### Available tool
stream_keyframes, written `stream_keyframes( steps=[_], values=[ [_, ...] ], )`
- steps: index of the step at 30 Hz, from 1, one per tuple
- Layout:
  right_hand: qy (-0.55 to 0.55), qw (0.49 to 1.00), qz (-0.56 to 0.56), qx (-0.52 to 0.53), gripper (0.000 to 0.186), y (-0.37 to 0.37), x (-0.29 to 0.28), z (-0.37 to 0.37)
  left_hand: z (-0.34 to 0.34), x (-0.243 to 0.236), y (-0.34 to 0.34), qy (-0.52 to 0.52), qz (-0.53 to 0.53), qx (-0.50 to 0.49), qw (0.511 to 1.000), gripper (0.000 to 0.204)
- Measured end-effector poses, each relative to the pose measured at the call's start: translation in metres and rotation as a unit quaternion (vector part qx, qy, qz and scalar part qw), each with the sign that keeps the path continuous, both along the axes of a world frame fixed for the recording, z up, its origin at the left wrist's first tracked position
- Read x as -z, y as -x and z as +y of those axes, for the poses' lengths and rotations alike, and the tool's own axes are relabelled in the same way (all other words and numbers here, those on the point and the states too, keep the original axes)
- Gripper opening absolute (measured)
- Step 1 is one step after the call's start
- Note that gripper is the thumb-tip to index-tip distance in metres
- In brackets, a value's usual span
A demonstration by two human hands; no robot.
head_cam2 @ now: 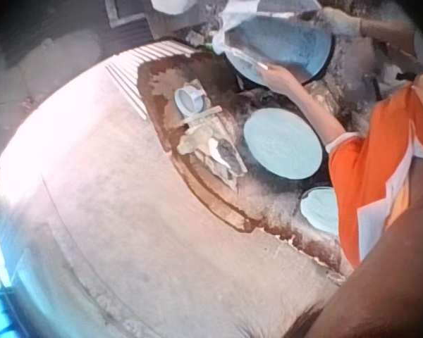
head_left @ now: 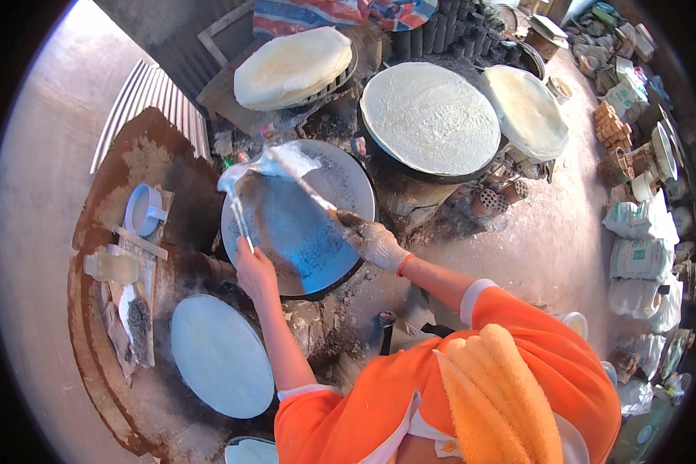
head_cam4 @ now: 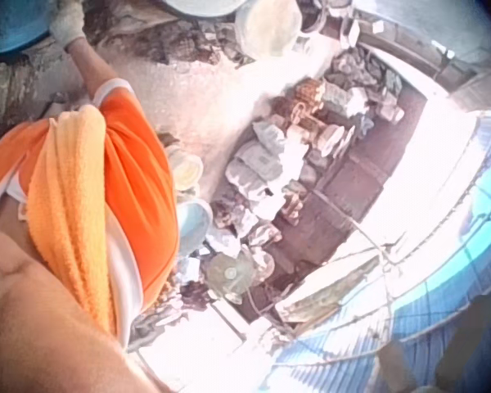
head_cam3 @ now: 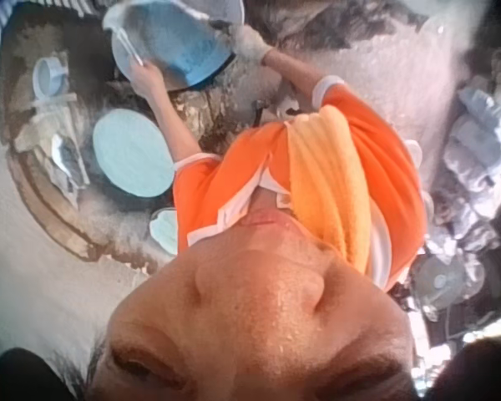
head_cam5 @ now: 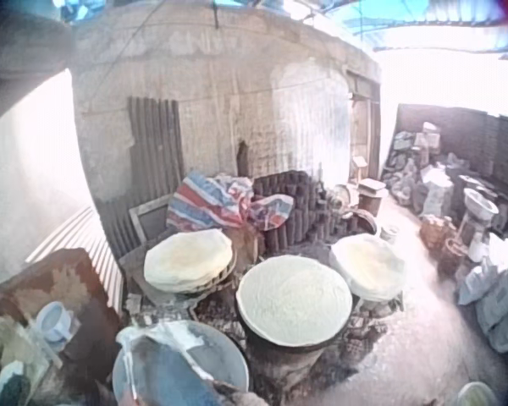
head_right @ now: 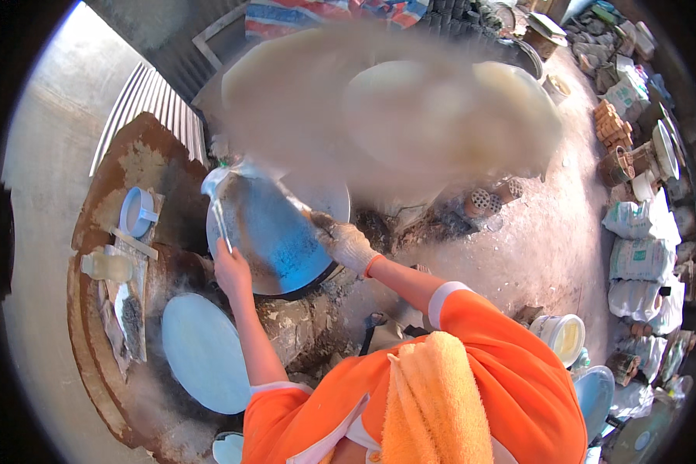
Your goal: The person ladles batter onto multiple hot griddles, spreads it into thin circles, and flips the crepes as they cook. They repeatedly move finished crepes to a stack and continue the cycle with fresh batter.
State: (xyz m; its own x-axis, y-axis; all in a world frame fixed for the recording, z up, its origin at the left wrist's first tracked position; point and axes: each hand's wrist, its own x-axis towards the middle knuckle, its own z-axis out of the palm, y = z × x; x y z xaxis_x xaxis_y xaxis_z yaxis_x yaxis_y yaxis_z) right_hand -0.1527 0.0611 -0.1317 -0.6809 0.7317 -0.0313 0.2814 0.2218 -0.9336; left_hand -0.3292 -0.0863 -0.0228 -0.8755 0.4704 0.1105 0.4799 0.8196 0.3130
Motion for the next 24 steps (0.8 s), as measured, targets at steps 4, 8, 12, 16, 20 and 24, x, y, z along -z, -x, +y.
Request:
stream_keyframes(
  steps=[4, 8, 12, 16, 20, 24],
  values=[
    [0.160, 0.987, 0.000, 0.033, 0.034, -0.007, -0.004, 0.011, -0.048, 0.017, 0.010, -0.186, 0.040, 0.043, 0.981, 0.032],
    [-0.056, 0.973, -0.223, -0.035, 0.041, 0.000, -0.024, 0.015, -0.073, -0.040, -0.031, -0.397, -0.316, -0.052, 0.860, 0.033],
    [-0.077, 0.960, -0.233, -0.139, 0.038, 0.021, -0.038, 0.015, -0.074, -0.083, -0.088, -0.546, -0.371, -0.140, 0.738, 0.027],
    [-0.108, 0.939, -0.232, -0.229, 0.033, 0.028, -0.036, 0.023, -0.092, -0.096, -0.116, -0.588, -0.429, -0.075, 0.681, 0.026],
    [-0.142, 0.952, -0.112, -0.249, 0.029, 0.010, -0.047, 0.065, -0.088, -0.113, -0.140, -0.568, -0.428, -0.129, 0.692, 0.025],
    [-0.205, 0.952, -0.011, -0.228, 0.032, 0.031, 0.028, 0.095, -0.073, -0.110, -0.137, -0.546, -0.420, -0.140, 0.711, 0.025]
  ],
)
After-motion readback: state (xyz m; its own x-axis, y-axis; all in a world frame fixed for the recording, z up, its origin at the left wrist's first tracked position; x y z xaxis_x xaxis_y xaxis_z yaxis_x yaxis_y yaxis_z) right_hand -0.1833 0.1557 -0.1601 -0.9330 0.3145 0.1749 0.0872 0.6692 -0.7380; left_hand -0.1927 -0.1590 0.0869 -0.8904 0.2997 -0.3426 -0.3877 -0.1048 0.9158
